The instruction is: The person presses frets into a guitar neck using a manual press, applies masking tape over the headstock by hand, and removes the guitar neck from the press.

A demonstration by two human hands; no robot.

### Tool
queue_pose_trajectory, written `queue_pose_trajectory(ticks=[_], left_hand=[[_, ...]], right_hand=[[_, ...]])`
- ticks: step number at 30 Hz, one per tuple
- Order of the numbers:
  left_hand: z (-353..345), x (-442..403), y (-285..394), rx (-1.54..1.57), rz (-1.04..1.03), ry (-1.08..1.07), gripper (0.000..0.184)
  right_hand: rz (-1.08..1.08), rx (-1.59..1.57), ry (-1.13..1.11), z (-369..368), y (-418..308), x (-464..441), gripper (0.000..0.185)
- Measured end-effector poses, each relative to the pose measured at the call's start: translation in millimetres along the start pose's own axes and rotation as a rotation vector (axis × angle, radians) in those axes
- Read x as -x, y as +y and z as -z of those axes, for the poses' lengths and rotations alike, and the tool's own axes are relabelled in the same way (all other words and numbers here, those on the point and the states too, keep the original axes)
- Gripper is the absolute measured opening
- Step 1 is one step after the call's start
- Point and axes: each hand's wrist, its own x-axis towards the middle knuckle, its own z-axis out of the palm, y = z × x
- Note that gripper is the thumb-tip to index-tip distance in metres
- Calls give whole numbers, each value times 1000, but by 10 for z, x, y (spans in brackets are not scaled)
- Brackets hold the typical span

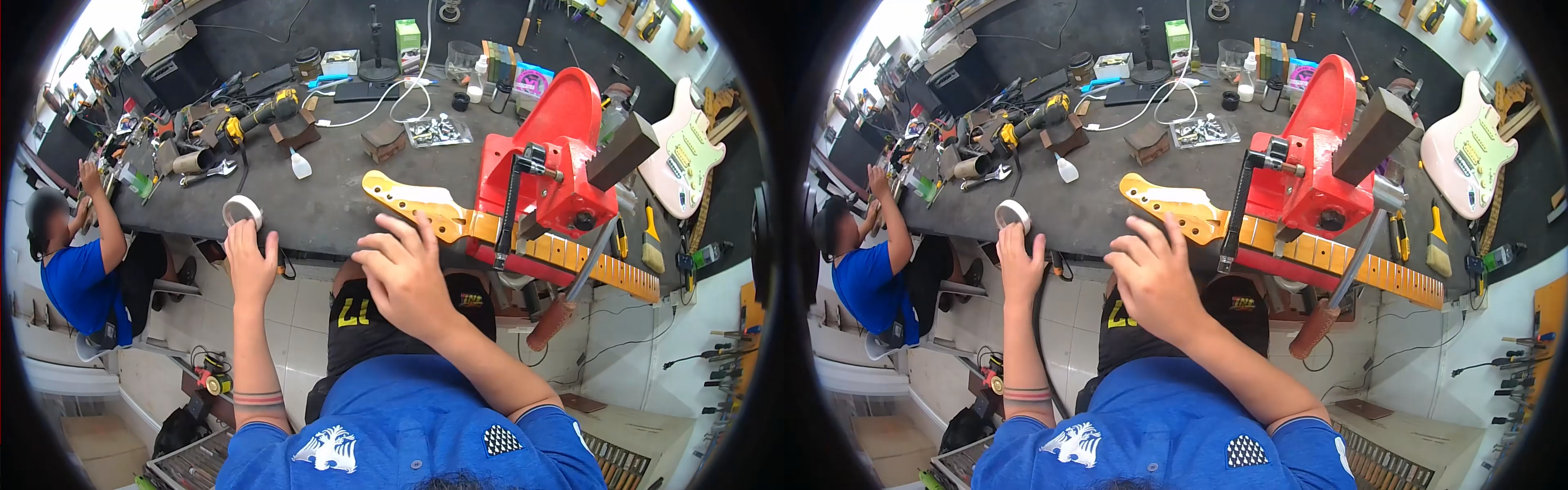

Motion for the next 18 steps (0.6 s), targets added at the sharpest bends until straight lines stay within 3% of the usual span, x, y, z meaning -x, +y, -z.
queue_pose_trajectory(ticks=[2,4,7,10,14,15,18], left_hand=[[23,47,-28,42,-55,-53,19],[305,-50,287,185,-49,-172,15],[636,-75,889,420,-352,-390,16],[815,-79,1203,557,-397,-481,17],[804,-88,1284,662,-410,-485,19],[812,-96,1323,685,-395,-485,19],[808,-109,1353,720,-373,-513,19]], right_hand=[[11,-103,-28,-89,-43,7,25],[-15,-187,6,-130,-89,-63,41],[-73,-351,-10,-38,-179,-123,59],[0,-338,-79,78,-97,-96,58],[28,-357,38,141,-12,-3,46],[37,-321,79,203,-59,-22,34],[85,-332,60,209,22,39,27]])
